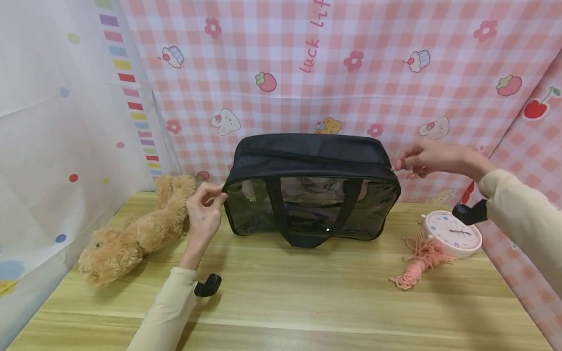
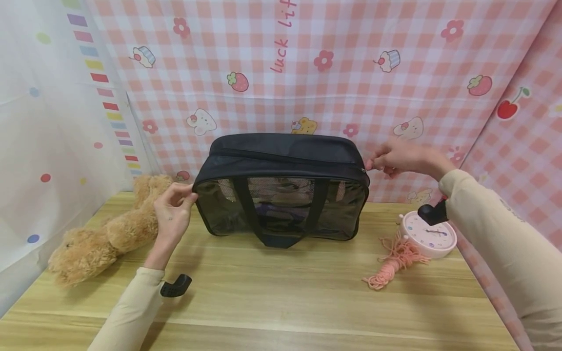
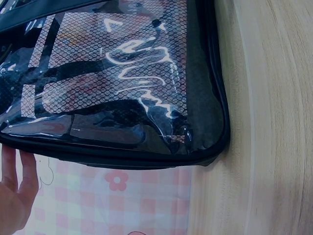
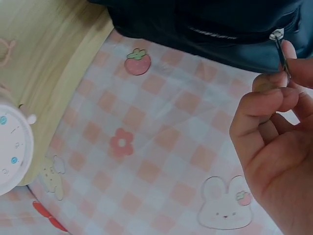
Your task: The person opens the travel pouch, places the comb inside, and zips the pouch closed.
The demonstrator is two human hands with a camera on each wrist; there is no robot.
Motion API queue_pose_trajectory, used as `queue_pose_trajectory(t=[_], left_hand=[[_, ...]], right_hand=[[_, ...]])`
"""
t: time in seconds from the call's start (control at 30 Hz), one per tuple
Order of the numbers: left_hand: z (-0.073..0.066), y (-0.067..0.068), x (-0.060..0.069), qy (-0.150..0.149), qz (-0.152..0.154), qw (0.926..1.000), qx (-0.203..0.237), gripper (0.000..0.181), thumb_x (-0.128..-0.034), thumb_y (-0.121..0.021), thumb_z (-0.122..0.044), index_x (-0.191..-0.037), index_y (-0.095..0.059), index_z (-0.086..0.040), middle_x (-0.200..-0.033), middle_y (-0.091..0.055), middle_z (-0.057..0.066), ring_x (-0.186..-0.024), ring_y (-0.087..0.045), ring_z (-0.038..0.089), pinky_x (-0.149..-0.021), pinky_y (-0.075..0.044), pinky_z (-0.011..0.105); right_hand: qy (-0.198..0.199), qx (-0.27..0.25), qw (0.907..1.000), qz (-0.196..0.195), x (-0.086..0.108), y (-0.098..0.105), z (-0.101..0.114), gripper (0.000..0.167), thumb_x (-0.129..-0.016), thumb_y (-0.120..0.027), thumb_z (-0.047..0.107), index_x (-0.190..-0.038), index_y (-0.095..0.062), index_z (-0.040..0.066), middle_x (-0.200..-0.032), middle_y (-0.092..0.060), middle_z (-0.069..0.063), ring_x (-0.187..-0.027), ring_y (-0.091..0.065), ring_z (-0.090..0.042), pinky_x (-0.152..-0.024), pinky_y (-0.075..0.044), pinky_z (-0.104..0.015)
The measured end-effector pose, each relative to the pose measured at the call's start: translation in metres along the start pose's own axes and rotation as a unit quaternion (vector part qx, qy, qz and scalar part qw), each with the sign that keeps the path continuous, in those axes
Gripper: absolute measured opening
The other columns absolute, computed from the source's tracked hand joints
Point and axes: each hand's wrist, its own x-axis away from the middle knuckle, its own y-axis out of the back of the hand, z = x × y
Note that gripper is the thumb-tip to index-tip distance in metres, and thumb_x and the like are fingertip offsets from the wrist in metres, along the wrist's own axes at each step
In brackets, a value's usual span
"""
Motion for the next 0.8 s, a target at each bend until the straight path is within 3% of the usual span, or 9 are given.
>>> queue_pose_trajectory(t=[0.2,0.43,0.67,0.8], left_hand=[[0.009,-0.001,0.000,-0.006,0.000,1.0000,0.007,0.011,-0.0804,-0.066,0.015,-0.092,-0.066,0.012,-0.088,-0.065,0.017,-0.082,-0.064,0.007,-0.071,-0.054,0.021],[0.027,-0.001,0.000,0.004,-0.008,0.9998,0.018,0.012,-0.0801,-0.068,0.011,-0.092,-0.069,0.007,-0.088,-0.066,0.009,-0.083,-0.065,0.008,-0.071,-0.054,0.022],[0.002,-0.001,0.000,-0.002,-0.002,1.0000,0.000,0.011,-0.0804,-0.067,0.014,-0.091,-0.066,0.012,-0.087,-0.065,0.013,-0.082,-0.064,0.008,-0.070,-0.054,0.021],[0.000,-0.001,0.000,-0.002,-0.002,1.0000,-0.003,0.010,-0.0807,-0.066,0.014,-0.091,-0.066,0.012,-0.086,-0.066,0.007,-0.082,-0.065,0.009,-0.070,-0.053,0.022]], right_hand=[[0.003,-0.020,0.9998,0.008,0.001,-0.004,-0.019,0.019,-0.098,-0.042,0.003,-0.100,-0.058,-0.006,-0.072,-0.046,-0.007,-0.059,-0.038,-0.015,-0.052,-0.040,-0.027],[-0.017,-0.032,0.9993,0.008,0.003,-0.010,-0.038,0.022,-0.100,-0.041,0.009,-0.108,-0.055,-0.007,-0.074,-0.040,-0.007,-0.062,-0.037,-0.015,-0.056,-0.040,-0.029],[-0.008,-0.061,0.9981,-0.002,0.002,-0.016,-0.046,0.022,-0.099,-0.040,0.006,-0.109,-0.053,-0.009,-0.076,-0.040,-0.007,-0.061,-0.037,-0.015,-0.057,-0.041,-0.030],[-0.002,-0.071,0.9975,-0.006,0.001,-0.022,-0.053,0.022,-0.100,-0.041,0.008,-0.107,-0.054,-0.009,-0.075,-0.040,-0.006,-0.061,-0.036,-0.014,-0.057,-0.041,-0.029]])
